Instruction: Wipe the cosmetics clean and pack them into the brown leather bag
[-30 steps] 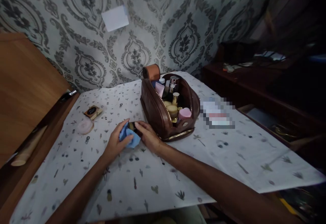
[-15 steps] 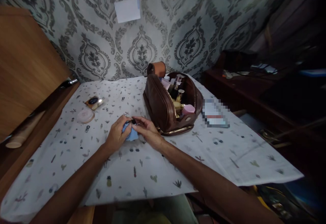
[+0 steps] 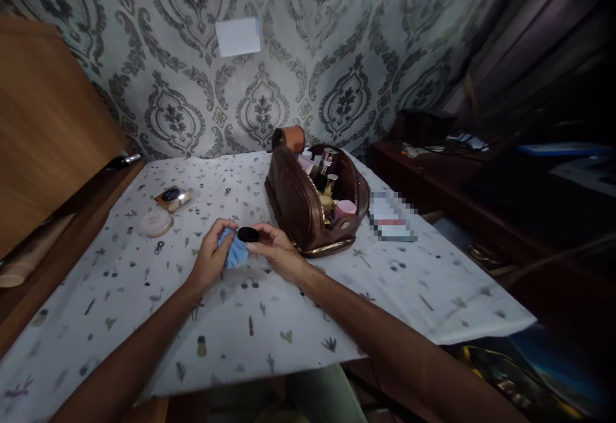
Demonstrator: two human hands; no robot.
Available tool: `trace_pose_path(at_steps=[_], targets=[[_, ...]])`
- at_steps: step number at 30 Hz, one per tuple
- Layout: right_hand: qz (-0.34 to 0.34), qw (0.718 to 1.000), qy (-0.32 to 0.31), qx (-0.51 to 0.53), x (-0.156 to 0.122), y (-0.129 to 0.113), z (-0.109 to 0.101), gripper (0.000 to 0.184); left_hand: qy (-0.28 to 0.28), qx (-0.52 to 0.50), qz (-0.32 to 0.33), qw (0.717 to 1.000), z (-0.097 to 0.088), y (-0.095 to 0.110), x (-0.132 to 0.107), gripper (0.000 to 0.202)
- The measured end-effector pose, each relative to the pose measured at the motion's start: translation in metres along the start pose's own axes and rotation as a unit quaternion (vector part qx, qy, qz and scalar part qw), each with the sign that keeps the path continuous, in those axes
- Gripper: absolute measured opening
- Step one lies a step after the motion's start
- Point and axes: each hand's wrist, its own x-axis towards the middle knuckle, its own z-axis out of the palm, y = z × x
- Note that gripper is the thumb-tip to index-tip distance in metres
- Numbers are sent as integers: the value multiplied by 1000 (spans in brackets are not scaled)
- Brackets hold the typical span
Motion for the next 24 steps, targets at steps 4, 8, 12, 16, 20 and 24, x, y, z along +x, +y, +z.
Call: trace_pose_path(at_steps=[4,8,12,16,20,24], targets=[[-9,1000,14,16,1,-1,0,44,0,6,-12,1000,0,2,-3,19],[-12,998,32,-43,2,0,-1,48,5,0,-48,999,-3,11,-6,23],[-38,988,27,-151,3,4,-5,51,-46,16,-45,998,-4,19,-6,36],[-67,977,14,-203,2,11,-7,53,-121,13,-56,991,-1,15,-5,38],[-60,984,13,-167,4,15,-11,66,-103,19,-57,993,-1,9,-4,35],[-22,986,-5,-166,6,14,-14,61,-85,47,-35,995,-3,6,-4,35]])
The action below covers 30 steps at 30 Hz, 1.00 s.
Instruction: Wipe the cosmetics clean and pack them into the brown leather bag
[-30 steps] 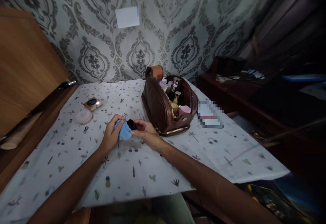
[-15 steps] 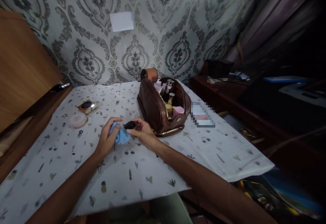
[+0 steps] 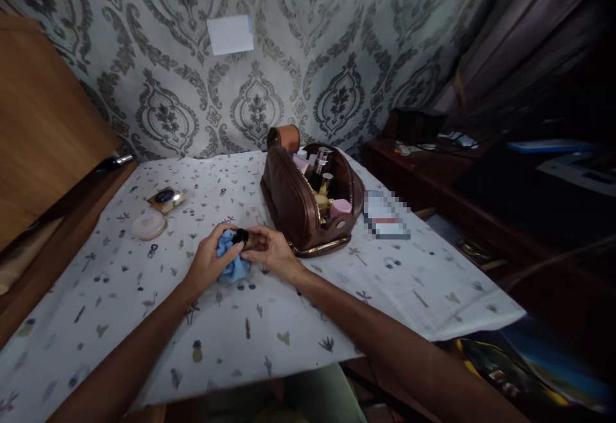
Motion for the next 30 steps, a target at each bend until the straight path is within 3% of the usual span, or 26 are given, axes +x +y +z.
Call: trace_pose_path(at_steps=[8,19,30], targets=[[-30,993,-2,-116,-8,-10,0,45,-41,103,121,986,3,-9,-2,37],[-59,984,5,-168,-20,-23,7,29,-87,105,72,988,-2,-2,-2,35],[-40,988,-23,-150,-17,-16,6,32,-89,103,73,988,-4,-5,-2,32]])
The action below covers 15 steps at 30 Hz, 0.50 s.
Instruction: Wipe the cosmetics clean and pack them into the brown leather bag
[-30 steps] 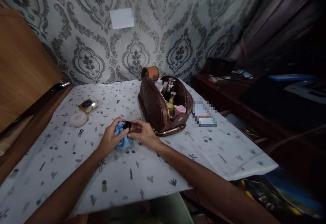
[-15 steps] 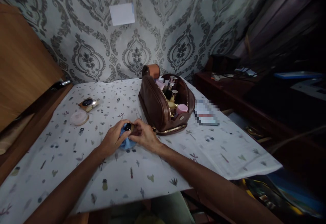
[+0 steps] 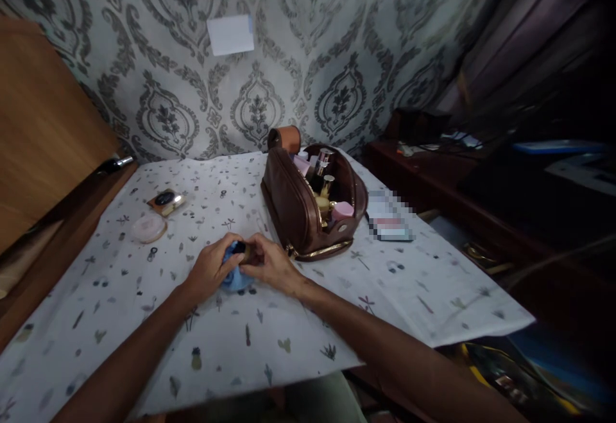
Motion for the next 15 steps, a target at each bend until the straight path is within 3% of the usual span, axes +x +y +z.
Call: trace_pose_path(at_steps=[11,15], targets=[[-29,999,-20,40,-9,-6,9,60,138,-3,-10,990,3,22,2,29],[-39,997,0,60,-15,-28,0,49,217,-43,-30,975,-1,35,10,26]])
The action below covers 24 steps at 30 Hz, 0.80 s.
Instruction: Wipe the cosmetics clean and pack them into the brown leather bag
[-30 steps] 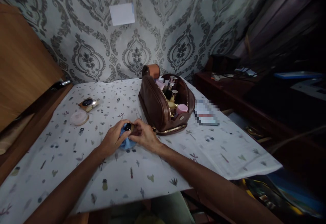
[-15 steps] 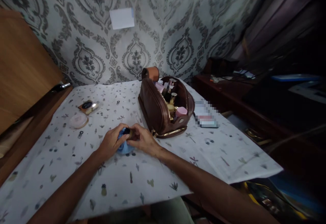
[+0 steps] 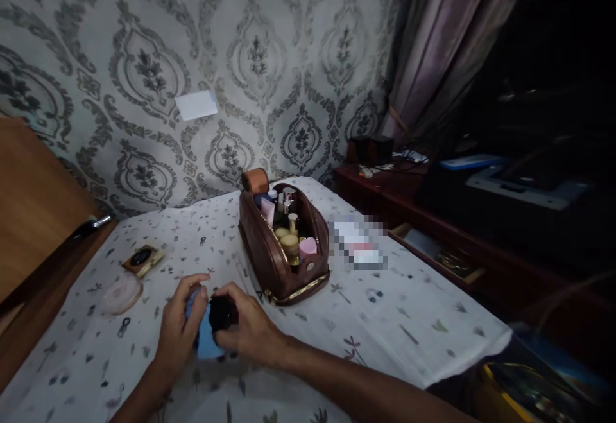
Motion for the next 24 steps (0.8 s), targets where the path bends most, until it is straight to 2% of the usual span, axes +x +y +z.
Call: trace_pose_path(at_steps=[3,6,10,13,15,17,20,22,24], targets=[[-36,999,16,23,-3,-24,-8,41,38,-25,-19,999,0,17,9,31],[-105,993,38,25,-5,-41,-17,43,36,-72,-50,996,3,38,17,34],[-164,985,60,10,-12,-51,-29,50,-11,-153,-100,983,14,61,23,31],[-198,977,53,-57,-22,-59,-42,51,-68,-169,-127,975,22,73,26,29],[-219,967,73,-109,-27,-69,-54,49,-93,-163,-122,975,24,81,30,31],[-235,956,114,-134,-30,-82,-70,48,-111,-133,-75,982,26,91,40,32],[-251,941,183,-133,-24,-103,-101,51,-119,4,79,990,30,104,66,29],[-255,931,224,-133,-14,-114,-124,45,-112,136,194,965,37,111,90,29],[-250,926,255,-126,1,-122,-146,39,-113,254,268,922,46,116,114,33]])
